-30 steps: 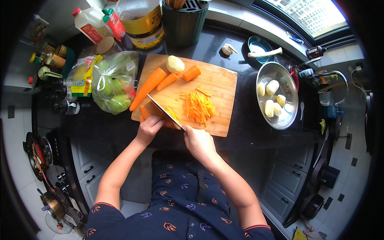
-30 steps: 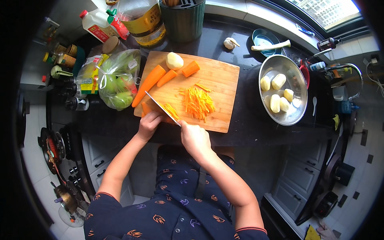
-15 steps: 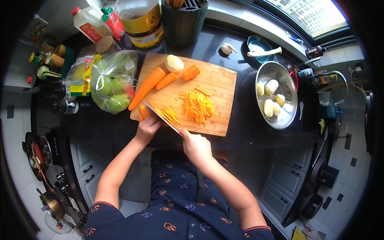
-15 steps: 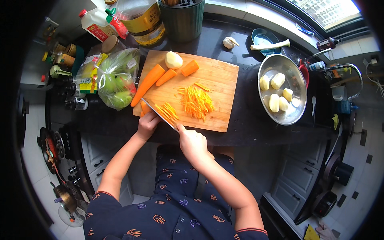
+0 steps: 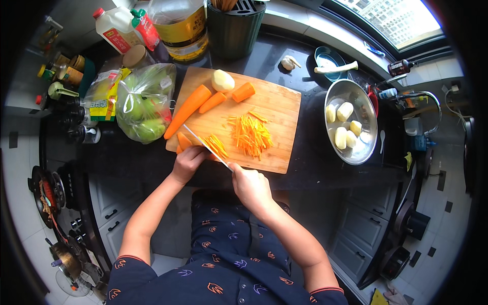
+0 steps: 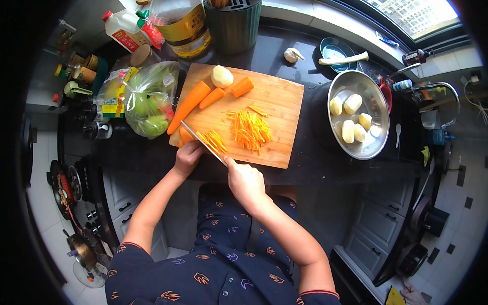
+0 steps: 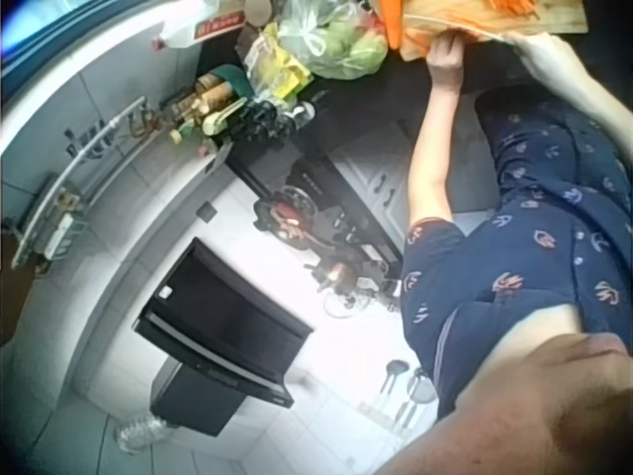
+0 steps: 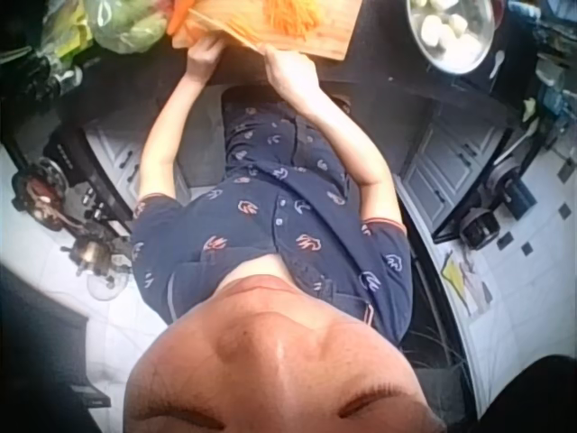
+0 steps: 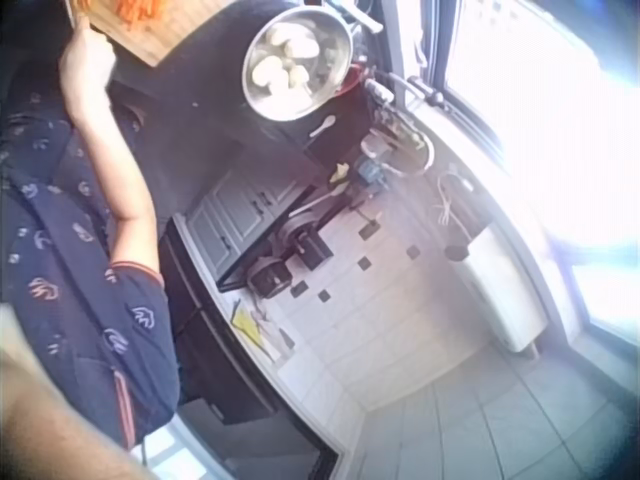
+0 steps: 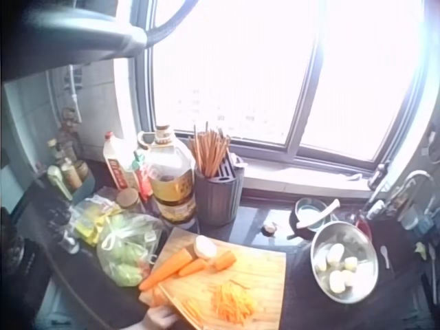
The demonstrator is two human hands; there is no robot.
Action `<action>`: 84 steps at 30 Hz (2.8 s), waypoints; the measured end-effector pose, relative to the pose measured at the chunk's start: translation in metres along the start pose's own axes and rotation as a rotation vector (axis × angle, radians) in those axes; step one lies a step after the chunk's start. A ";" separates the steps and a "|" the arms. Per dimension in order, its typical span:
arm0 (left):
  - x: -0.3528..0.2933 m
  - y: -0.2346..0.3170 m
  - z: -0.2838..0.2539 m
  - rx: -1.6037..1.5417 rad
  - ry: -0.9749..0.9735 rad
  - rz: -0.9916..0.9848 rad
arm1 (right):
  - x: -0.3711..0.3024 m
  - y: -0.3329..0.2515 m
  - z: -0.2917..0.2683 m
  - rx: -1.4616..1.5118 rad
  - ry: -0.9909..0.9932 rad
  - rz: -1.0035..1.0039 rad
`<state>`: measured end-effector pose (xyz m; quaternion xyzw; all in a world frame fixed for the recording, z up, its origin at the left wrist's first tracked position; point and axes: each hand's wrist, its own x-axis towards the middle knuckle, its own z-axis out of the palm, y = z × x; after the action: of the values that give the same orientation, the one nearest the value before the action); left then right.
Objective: The person uses a knife to slice a carrot into thin strips on a wooden cutting board. After finishing the slicing, they transfer the carrot strips into a metal bowl containing peeled potatoes. The person then begins slicing another piece of carrot.
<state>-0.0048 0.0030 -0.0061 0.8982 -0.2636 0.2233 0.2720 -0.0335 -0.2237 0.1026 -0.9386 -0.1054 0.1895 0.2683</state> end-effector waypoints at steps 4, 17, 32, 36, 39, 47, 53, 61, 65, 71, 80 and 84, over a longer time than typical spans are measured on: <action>-0.001 0.000 0.001 0.018 -0.009 -0.006 | 0.009 -0.001 0.010 -0.016 -0.016 0.034; -0.001 -0.002 -0.001 -0.015 -0.044 -0.004 | 0.006 0.000 -0.007 0.028 -0.012 0.011; 0.001 0.001 -0.001 -0.031 -0.029 -0.019 | 0.020 0.004 0.018 0.035 0.008 0.033; 0.003 -0.001 -0.004 -0.032 -0.032 -0.015 | 0.020 0.007 0.009 0.081 0.015 0.044; -0.001 -0.002 -0.002 -0.021 -0.040 -0.013 | 0.012 0.001 0.000 0.063 -0.008 0.060; -0.001 -0.001 -0.002 -0.013 -0.039 -0.008 | 0.004 -0.003 -0.005 0.043 -0.043 0.046; -0.001 -0.001 -0.001 0.008 -0.019 -0.016 | 0.020 -0.005 0.016 0.029 -0.001 0.059; -0.001 -0.003 -0.001 -0.039 -0.044 -0.035 | 0.018 -0.007 -0.008 0.095 -0.030 0.117; -0.004 -0.005 0.001 -0.016 -0.037 -0.007 | 0.012 -0.007 -0.009 0.072 -0.040 0.071; -0.003 -0.003 0.001 -0.011 -0.025 -0.011 | 0.014 -0.008 0.003 0.037 -0.059 0.098; -0.006 -0.005 0.000 -0.014 -0.045 -0.006 | 0.019 0.000 0.008 0.085 0.003 0.056; -0.007 -0.006 0.001 -0.032 -0.043 -0.012 | 0.015 -0.008 -0.005 0.072 -0.029 0.071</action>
<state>-0.0068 0.0093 -0.0130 0.8997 -0.2677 0.1982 0.2821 -0.0185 -0.2148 0.1058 -0.9287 -0.0688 0.2162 0.2933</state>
